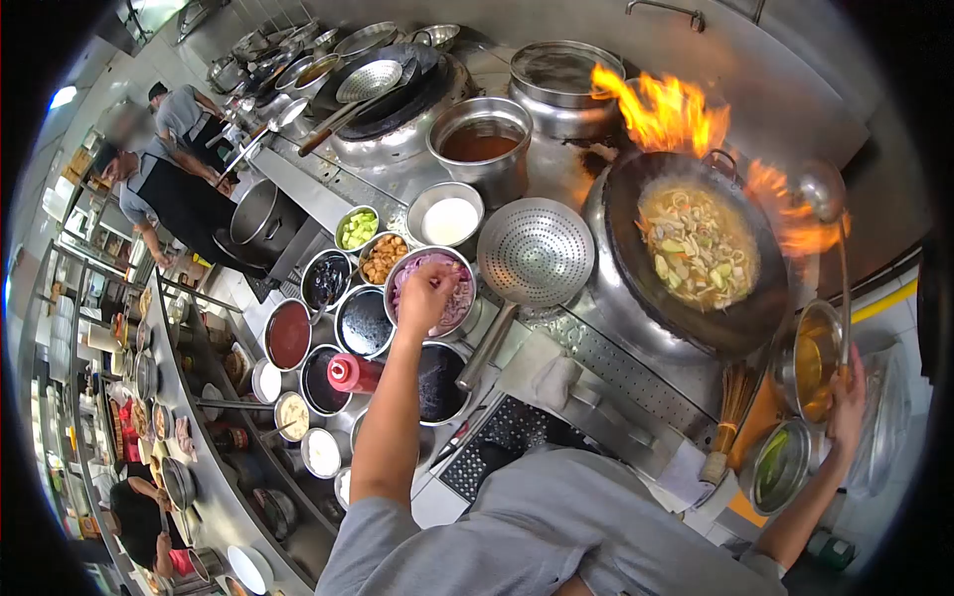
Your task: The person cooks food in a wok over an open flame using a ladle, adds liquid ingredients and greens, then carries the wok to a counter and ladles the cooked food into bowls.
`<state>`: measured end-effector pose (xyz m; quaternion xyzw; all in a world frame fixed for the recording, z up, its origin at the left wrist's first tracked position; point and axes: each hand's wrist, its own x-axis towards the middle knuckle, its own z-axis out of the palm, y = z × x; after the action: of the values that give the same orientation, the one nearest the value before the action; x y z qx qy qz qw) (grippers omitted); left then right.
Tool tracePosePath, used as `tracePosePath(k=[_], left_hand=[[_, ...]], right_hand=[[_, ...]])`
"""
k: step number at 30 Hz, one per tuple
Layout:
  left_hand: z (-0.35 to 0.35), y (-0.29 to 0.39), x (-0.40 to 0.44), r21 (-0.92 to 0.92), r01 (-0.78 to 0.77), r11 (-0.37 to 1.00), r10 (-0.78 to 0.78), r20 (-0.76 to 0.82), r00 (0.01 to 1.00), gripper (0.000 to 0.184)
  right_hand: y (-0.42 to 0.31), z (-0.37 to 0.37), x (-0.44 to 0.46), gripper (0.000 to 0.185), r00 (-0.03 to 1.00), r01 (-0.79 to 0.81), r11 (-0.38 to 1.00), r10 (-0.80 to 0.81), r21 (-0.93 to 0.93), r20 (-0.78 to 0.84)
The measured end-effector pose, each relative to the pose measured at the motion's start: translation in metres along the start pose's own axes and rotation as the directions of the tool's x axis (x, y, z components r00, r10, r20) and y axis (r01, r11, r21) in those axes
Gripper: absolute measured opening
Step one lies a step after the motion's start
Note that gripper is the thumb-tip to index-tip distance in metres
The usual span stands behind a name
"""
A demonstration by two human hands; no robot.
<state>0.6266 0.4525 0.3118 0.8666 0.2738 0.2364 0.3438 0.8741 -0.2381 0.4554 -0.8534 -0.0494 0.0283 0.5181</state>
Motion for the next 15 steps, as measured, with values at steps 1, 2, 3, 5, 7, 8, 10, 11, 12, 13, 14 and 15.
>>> tracePosePath(k=[1, 2, 3, 5, 7, 8, 10, 11, 12, 13, 14, 15], left_hand=[[-0.005, 0.001, -0.005, -0.095, 0.102, 0.990, -0.103, -0.006, 0.995, 0.014], [0.000, -0.026, -0.003, -0.241, 0.233, 0.942, -0.223, 0.069, 0.972, 0.016], [-0.003, -0.026, -0.006, -0.334, 0.280, 0.900, -0.276, 0.060, 0.959, 0.016], [-0.008, -0.019, -0.015, -0.509, 0.351, 0.786, -0.368, 0.071, 0.927, 0.016], [-0.016, -0.004, -0.032, -0.481, 0.378, 0.791, -0.401, 0.060, 0.914, 0.018], [-0.019, 0.011, -0.041, -0.546, 0.423, 0.723, -0.459, 0.079, 0.885, 0.016], [-0.010, 0.006, -0.060, -0.745, 0.406, 0.529, -0.452, 0.158, 0.878, 0.011], [-0.011, 0.027, -0.070, -0.814, 0.446, 0.371, -0.505, 0.226, 0.833, 0.009], [-0.009, 0.030, -0.080, -0.862, 0.441, 0.248, -0.466, 0.293, 0.835, 0.009], [-0.009, 0.057, -0.088, -0.858, 0.477, 0.190, -0.523, 0.322, 0.789, 0.008], [-0.005, 0.075, -0.095, -0.872, 0.477, 0.110, -0.490, 0.370, 0.790, 0.008], [0.003, 0.075, -0.103, -0.871, 0.491, 0.003, -0.427, 0.443, 0.789, 0.010]], right_hand=[[-0.006, 0.011, -0.014, 0.066, 1.000, -0.012, 0.999, 0.011, 0.032, 0.026], [-0.011, 0.025, -0.024, 0.066, 0.999, -0.003, 0.999, 0.001, 0.040, 0.048], [-0.017, 0.038, -0.034, 0.066, 0.997, 0.006, 0.999, -0.009, 0.048, 0.070], [-0.023, 0.073, -0.047, 0.066, 0.994, 0.053, 0.998, -0.054, 0.018, 0.091], [-0.013, 0.085, -0.052, 0.071, 0.983, -0.008, 0.999, 0.001, 0.040, 0.182], [-0.008, 0.095, -0.054, 0.070, 0.985, 0.031, 0.999, -0.029, -0.009, 0.171], [-0.008, 0.113, -0.055, 0.067, 0.982, 0.120, 0.981, -0.095, -0.150, 0.165], [-0.015, 0.118, -0.058, 0.067, 0.974, 0.172, 0.956, -0.129, -0.237, 0.188], [-0.027, 0.121, -0.063, 0.066, 0.977, 0.156, 0.941, -0.102, -0.301, 0.187], [-0.039, 0.126, -0.065, 0.066, 0.978, 0.146, 0.922, -0.078, -0.360, 0.196], [-0.062, 0.124, -0.069, 0.067, 0.940, -0.147, 0.943, 0.227, -0.298, 0.254], [-0.057, 0.120, -0.073, 0.067, 0.945, -0.132, 0.963, 0.194, -0.236, 0.264]])
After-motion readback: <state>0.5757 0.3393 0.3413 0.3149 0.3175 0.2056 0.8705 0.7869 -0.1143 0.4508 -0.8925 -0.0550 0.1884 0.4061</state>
